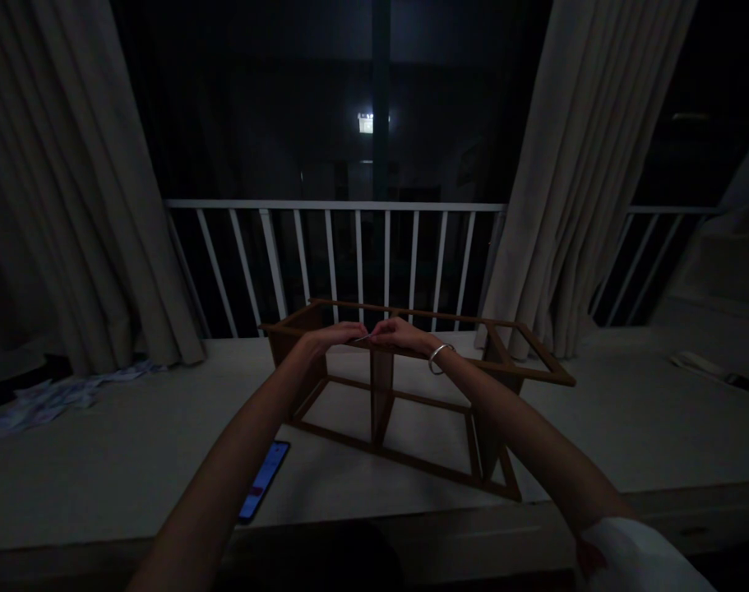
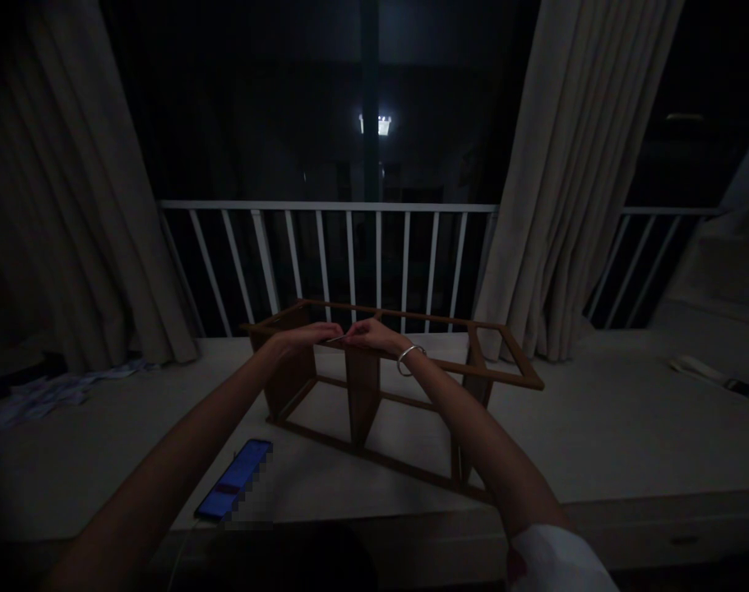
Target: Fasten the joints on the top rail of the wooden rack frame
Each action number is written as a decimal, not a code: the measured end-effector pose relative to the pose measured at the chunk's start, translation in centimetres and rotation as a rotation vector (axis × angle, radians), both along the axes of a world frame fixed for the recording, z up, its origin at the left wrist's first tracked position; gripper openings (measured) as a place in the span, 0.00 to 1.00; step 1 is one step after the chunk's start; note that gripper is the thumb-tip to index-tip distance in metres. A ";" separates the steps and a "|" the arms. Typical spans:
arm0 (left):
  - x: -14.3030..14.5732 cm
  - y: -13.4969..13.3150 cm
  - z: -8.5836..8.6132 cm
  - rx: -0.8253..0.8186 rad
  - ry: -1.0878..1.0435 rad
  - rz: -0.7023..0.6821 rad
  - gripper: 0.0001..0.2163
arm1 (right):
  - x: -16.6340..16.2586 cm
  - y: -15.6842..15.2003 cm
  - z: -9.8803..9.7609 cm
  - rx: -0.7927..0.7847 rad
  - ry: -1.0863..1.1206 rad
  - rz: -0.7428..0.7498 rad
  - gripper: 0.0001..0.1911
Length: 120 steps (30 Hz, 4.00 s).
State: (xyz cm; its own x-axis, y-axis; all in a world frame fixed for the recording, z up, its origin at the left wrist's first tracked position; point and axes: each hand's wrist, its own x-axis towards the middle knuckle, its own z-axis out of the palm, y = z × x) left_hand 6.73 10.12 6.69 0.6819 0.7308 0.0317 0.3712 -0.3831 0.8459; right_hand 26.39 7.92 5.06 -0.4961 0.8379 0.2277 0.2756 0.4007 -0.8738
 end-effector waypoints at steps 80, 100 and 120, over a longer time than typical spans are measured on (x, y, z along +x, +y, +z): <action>1.2 0.9 -1.0 0.141 -0.086 0.046 0.20 | -0.1 0.4 0.1 0.020 -0.171 -0.054 0.23; 0.8 0.4 -1.2 0.102 -0.167 -0.024 0.18 | -0.2 0.3 -0.2 0.001 -0.052 -0.022 0.17; 1.2 0.5 -1.7 0.116 -0.164 0.020 0.18 | -0.4 -0.4 0.4 -0.059 -0.067 -0.072 0.17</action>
State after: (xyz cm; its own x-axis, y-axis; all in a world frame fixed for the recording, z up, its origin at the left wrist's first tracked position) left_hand 7.94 10.62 4.98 0.6462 0.7290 0.2260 0.2403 -0.4754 0.8463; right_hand 25.98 7.56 5.47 -0.4469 0.8827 0.1454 0.3606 0.3265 -0.8737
